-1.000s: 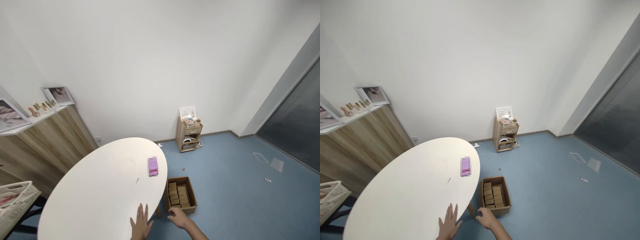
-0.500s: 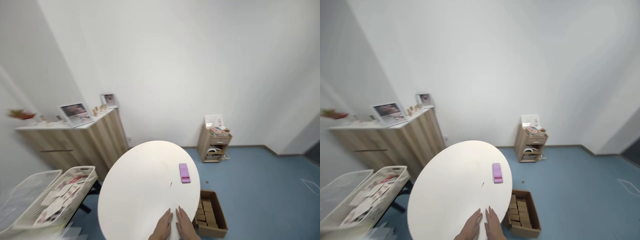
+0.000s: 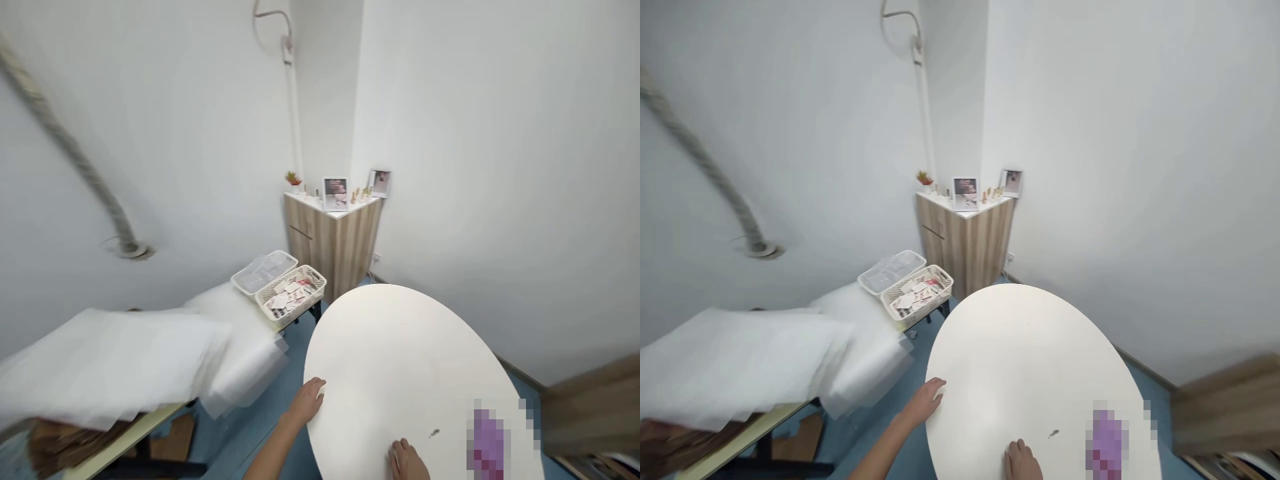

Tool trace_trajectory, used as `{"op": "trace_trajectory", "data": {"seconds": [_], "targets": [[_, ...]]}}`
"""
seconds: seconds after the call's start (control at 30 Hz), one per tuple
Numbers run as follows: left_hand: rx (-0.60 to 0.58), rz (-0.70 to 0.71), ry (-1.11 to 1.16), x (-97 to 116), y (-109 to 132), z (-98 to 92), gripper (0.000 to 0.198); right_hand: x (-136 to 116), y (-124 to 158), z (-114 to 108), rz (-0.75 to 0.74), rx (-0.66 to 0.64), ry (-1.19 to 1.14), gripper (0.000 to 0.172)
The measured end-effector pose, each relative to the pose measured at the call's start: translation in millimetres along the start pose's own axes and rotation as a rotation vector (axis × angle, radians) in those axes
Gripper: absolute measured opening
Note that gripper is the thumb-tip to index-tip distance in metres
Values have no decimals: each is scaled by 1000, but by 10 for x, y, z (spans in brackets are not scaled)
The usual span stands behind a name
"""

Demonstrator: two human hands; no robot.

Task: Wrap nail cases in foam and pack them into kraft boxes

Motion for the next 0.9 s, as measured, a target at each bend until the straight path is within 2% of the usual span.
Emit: {"op": "trace_trajectory", "data": {"seconds": [0.1,0.17,0.33,0.5,0.73,0.83,0.9], "targets": [[89,-84,98,-285,48,-361,42,-276,-434,-439,-72,68,-16,34],[136,-121,142,-430,49,-597,41,-530,-742,-684,-122,68,-20,40],[276,-114,196,-719,-171,-1228,39,-1337,-1541,-1074,-276,40,-43,38],[473,-56,228,-1115,-586,-2025,35,-2294,-2447,-1276,-399,76,-65,33],[710,-140,168,-1884,-1304,-3145,39,-3562,-3832,-1601,-489,138,-87,28],[741,-210,131,-2094,-1643,-3448,46,-3972,-4429,-1699,-507,164,-112,31],[718,-256,103,-2158,-1878,-3535,52,-4186,-4843,-1733,-495,183,-132,34]]}}
Point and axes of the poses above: each hand's wrist, its own y-axis away from the middle knuckle, its own z-axis out of the palm, x = y × z, the point moved 9 cm from there along -y, towards the middle knuckle, and after that the axes turned 14 degrees about -z, right-handed, at the moved point
